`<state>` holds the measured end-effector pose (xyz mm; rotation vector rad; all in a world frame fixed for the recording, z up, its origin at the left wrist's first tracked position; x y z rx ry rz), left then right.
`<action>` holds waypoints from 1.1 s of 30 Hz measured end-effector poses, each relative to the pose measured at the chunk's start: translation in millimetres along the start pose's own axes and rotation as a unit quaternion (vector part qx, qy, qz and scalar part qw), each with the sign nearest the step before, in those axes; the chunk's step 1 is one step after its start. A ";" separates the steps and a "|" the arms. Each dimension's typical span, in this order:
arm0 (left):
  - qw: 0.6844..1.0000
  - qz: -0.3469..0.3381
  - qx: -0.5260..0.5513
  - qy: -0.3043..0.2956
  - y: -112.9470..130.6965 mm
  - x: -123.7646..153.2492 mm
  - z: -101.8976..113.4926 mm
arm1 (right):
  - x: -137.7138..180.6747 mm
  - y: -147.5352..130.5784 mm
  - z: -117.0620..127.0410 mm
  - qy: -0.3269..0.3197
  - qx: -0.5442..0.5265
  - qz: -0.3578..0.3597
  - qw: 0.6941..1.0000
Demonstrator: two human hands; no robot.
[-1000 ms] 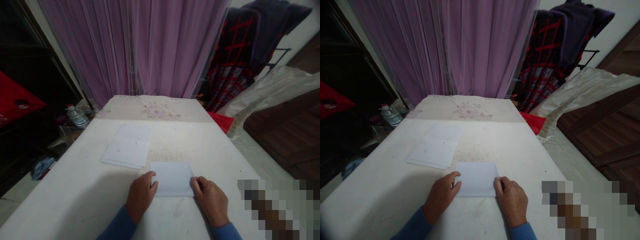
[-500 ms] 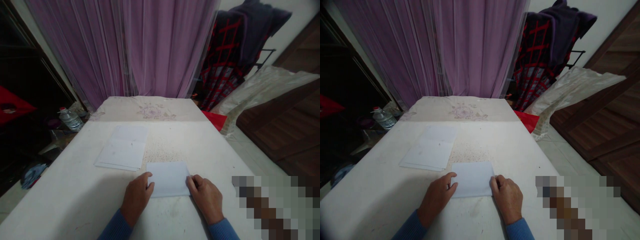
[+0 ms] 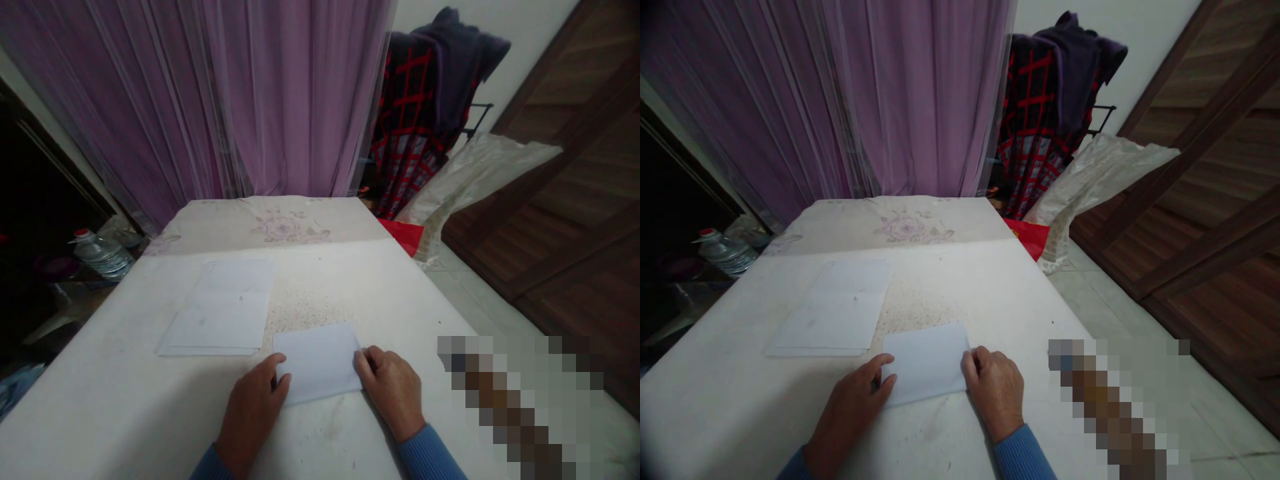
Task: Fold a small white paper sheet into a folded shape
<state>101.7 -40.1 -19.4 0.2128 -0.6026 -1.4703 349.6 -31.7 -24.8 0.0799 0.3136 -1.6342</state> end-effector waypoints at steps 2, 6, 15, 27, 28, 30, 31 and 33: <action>1.000 -0.001 0.004 0.001 -0.2 0.2 0.1 | -0.6 -0.8 0.9 -0.004 -0.001 -0.004 1.000; 1.000 -0.003 0.004 0.003 -0.4 1.2 0.8 | -1.9 -2.3 3.4 -0.022 0.005 -0.016 1.000; 1.000 -0.009 -0.002 0.006 0.2 1.1 1.3 | -0.8 -2.1 4.9 -0.036 0.003 -0.022 0.999; 0.987 -0.051 -0.151 -0.010 11.2 4.4 9.4 | -2.5 -3.2 5.1 -0.028 0.009 -0.023 0.999; 0.984 -0.059 -0.169 -0.004 13.8 4.8 11.8 | -2.6 -3.2 4.8 -0.029 0.010 -0.025 0.999; 0.978 -0.075 -0.197 0.009 20.4 5.0 17.1 | -2.6 -3.1 4.5 -0.031 0.010 -0.026 0.999; 0.975 -0.085 -0.205 0.018 24.1 4.6 19.3 | -2.6 -3.0 4.6 -0.031 0.010 -0.026 0.999; 0.970 -0.110 -0.214 0.039 30.6 2.9 22.0 | -2.3 -2.9 5.5 -0.028 0.009 -0.024 0.999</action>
Point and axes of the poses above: each hand's wrist, its own x-axis away from the middle knuckle, its own z-axis out of the back of the hand, y = z × x, the point moved 4 cm from there along -x, towards the middle knuckle, and after that the axes turned 1 degree about -z, right-handed, at the moved point
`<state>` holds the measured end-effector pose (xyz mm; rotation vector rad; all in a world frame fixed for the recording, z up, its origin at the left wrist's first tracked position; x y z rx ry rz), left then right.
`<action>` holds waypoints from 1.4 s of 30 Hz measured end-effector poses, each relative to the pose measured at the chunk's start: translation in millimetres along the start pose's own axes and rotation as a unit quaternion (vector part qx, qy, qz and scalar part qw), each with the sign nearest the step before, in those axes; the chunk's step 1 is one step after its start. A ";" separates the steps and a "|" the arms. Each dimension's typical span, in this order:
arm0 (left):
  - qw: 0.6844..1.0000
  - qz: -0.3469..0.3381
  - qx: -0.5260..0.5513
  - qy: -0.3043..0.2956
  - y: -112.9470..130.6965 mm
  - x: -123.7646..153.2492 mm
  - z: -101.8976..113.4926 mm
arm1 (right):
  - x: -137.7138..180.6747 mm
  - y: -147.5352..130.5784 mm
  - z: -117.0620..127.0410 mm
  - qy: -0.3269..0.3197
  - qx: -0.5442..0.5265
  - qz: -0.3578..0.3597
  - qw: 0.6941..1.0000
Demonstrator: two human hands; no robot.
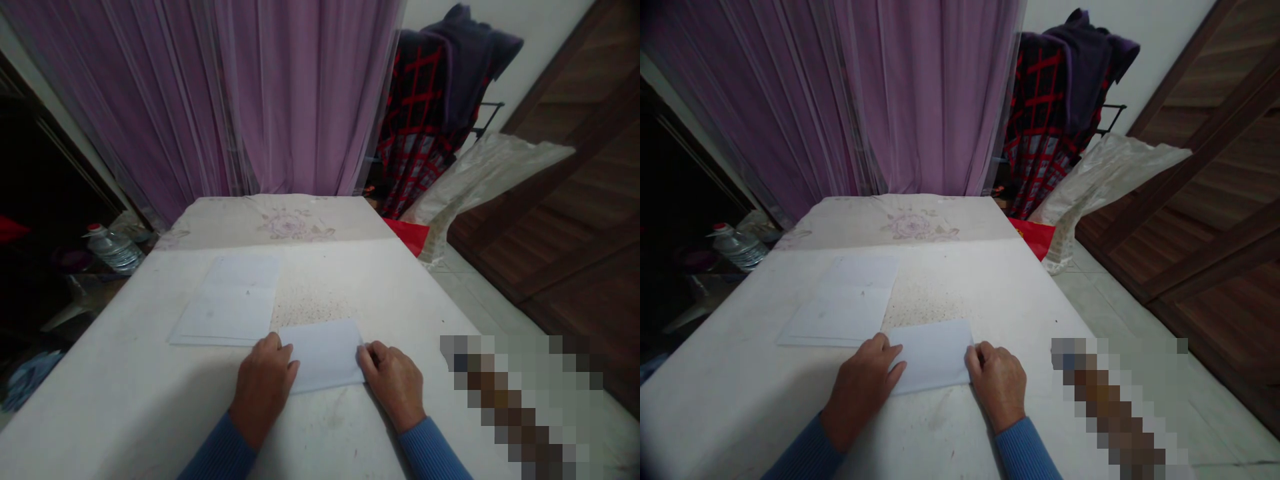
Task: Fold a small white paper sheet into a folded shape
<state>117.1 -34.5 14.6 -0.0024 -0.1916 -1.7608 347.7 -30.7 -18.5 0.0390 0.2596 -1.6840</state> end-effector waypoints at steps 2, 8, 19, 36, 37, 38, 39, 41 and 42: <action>0.999 -0.029 -0.006 0.029 3.5 -3.3 0.4 | 0.5 -0.1 0.9 0.002 -0.002 0.004 1.000; 0.991 -0.087 -0.010 0.099 4.0 -5.2 -15.7 | 1.0 1.4 1.6 0.001 -0.017 0.005 1.000; 0.995 -0.063 -0.050 0.052 8.5 -4.1 -22.4 | -0.5 -18.7 21.6 0.020 -0.101 0.088 0.991; 0.986 -0.155 -0.047 -0.028 13.8 -42.0 2.5 | -98.3 -39.9 13.1 -0.226 0.010 0.209 0.951; 0.986 -0.161 -0.042 -0.028 13.3 -44.2 2.4 | -101.3 -41.6 12.3 -0.233 0.010 0.213 0.949; 0.985 -0.167 -0.036 -0.028 12.6 -46.2 1.7 | -103.4 -42.8 11.9 -0.237 0.008 0.215 0.947; 0.985 -0.169 -0.031 -0.026 11.7 -48.0 0.7 | -104.3 -43.4 11.7 -0.240 0.005 0.216 0.946; 0.986 -0.167 -0.015 -0.019 9.6 -51.5 -1.3 | -103.0 -42.2 11.8 -0.242 -0.002 0.221 0.945; 0.987 -0.162 -0.006 -0.015 8.6 -53.3 -1.8 | -101.0 -40.6 11.8 -0.241 -0.011 0.224 0.944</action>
Point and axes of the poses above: each hand's wrist, its own x-axis away from the middle knuckle, its own z-axis out of the back of the hand, y = z × x, the point moved 4 cm from there along -x, towards the middle knuckle, and after that the axes turned 1 degree about -z, right-handed, at the moved point
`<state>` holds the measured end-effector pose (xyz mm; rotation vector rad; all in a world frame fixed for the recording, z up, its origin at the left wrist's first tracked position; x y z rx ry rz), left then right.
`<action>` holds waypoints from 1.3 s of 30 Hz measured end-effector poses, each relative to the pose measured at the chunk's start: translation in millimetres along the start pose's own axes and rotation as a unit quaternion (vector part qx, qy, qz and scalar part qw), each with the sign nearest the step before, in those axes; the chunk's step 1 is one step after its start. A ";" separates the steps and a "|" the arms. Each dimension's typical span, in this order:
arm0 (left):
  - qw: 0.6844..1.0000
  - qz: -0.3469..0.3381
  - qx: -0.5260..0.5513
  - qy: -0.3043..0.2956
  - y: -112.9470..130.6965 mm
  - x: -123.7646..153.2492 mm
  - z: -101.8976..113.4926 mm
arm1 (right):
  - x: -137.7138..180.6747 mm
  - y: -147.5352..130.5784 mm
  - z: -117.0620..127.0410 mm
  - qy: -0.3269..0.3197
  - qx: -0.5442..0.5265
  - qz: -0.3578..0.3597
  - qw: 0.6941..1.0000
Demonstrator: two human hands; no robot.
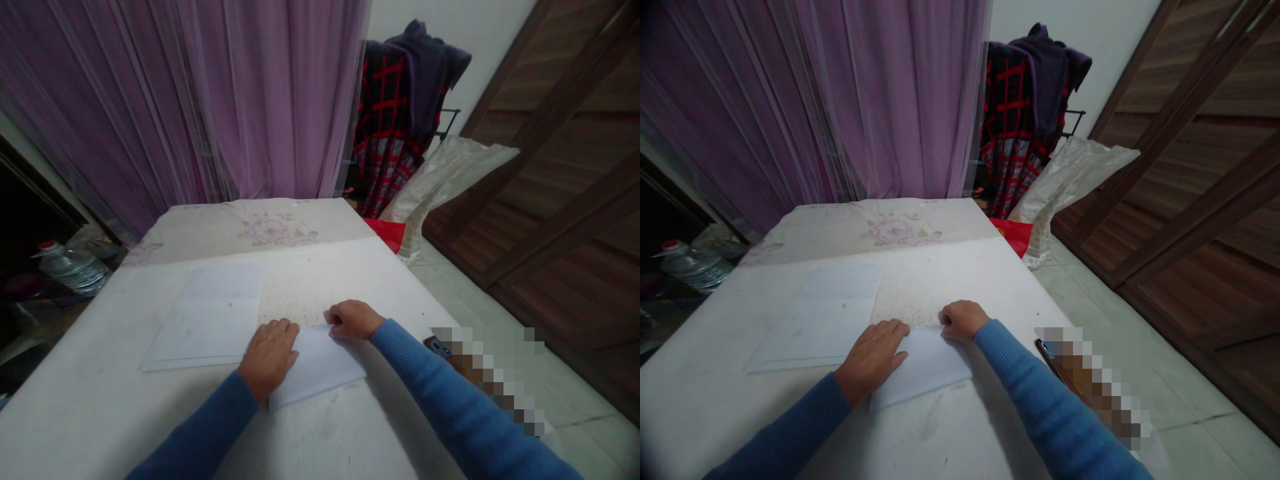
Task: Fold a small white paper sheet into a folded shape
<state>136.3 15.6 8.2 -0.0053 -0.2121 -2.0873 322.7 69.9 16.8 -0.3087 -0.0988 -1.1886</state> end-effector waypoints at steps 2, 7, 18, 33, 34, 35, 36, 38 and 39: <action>1.000 0.013 0.023 0.008 -1.5 -3.5 1.1 | 6.0 2.5 -4.1 0.011 -0.058 0.010 0.998; 0.995 0.018 0.099 -0.001 7.6 -15.3 18.5 | 19.6 12.8 -24.3 0.030 -0.402 0.014 0.915; 0.953 0.072 0.293 0.001 18.7 -6.9 44.9 | 62.8 12.5 -5.1 0.089 -0.574 0.000 0.814; 0.943 0.036 0.332 -0.012 29.5 5.2 41.3 | 78.4 10.2 2.7 0.141 -0.546 -0.014 0.825; 0.943 0.032 0.330 -0.010 30.6 6.3 42.2 | 79.7 10.0 3.6 0.146 -0.542 -0.014 0.827; 0.944 0.031 0.329 -0.007 31.6 7.2 42.9 | 81.0 9.7 4.1 0.149 -0.540 -0.014 0.828; 0.944 0.030 0.328 -0.005 32.4 8.0 43.3 | 82.3 9.4 4.4 0.149 -0.542 -0.013 0.827; 0.944 0.029 0.328 -0.003 34.1 9.4 43.3 | 84.6 8.8 4.6 0.146 -0.556 -0.007 0.818; 0.944 0.028 0.328 -0.004 34.9 10.1 43.1 | 85.8 8.5 4.9 0.146 -0.566 -0.004 0.812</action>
Point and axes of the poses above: each hand's wrist, its own x-axis away from the middle knuckle, its own z-axis out of the back of the hand, y = z × x, the point moved 4 cm from there along -x, towards the middle knuckle, and after that the axes turned 1 degree about -z, right-handed, at the moved point
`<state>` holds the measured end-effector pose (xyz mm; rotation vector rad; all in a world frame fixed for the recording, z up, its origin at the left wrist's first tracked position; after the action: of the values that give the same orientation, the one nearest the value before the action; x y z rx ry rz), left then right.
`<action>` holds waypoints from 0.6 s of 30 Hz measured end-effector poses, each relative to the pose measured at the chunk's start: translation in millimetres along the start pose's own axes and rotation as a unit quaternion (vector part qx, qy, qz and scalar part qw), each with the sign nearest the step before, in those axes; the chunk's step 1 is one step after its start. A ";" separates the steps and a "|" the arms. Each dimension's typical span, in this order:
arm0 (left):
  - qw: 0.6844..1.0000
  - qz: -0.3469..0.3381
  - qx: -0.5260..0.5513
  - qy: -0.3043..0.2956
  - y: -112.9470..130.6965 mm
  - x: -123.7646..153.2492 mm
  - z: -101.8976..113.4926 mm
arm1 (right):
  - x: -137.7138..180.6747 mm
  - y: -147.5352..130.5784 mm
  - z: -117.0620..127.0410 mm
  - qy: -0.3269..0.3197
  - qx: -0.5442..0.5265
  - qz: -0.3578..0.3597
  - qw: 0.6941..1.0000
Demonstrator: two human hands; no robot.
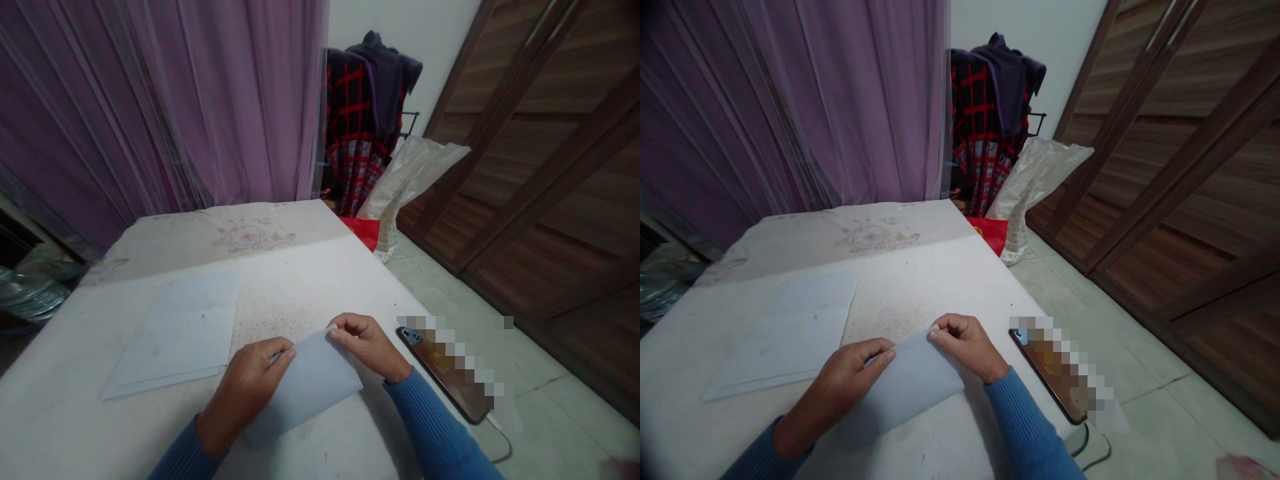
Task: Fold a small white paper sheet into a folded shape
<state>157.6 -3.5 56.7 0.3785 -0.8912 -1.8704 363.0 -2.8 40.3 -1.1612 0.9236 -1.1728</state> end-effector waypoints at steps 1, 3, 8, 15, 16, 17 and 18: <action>1.000 -0.002 0.000 -0.001 0.5 0.7 -0.6 | 1.0 -0.7 0.3 0.001 -0.011 0.002 1.000; 1.000 -0.007 0.001 -0.003 1.8 1.8 -1.6 | 2.6 -2.1 1.3 0.007 -0.024 0.003 1.000; 1.000 -0.006 0.003 0.002 4.6 3.0 -2.0 | 4.4 -4.1 3.2 0.020 -0.040 -0.014 0.999; 1.000 -0.007 0.009 0.002 5.6 3.4 -0.9 | 5.4 -4.6 2.9 0.027 -0.045 -0.013 0.999; 1.000 -0.004 0.008 0.003 4.9 3.5 -0.8 | 5.4 -4.7 2.6 0.027 -0.044 -0.012 0.999; 1.000 -0.001 0.007 0.003 4.1 3.7 -0.8 | 5.3 -4.9 2.2 0.027 -0.044 -0.010 0.999; 1.000 0.001 0.007 0.004 3.5 3.9 -0.8 | 5.2 -5.1 1.8 0.026 -0.043 -0.009 0.999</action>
<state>158.6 -8.1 59.2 0.3937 -0.9003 -1.8608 364.7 -7.5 45.8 -1.2153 1.0142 -1.1922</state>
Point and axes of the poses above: each hand's wrist, its own x-axis away from the middle knuckle, its own z-axis out of the back of the hand, y = z × x, the point moved 4 cm from there along -x, towards the middle knuckle, and after that the axes turned 1 degree about -z, right-handed, at the moved point
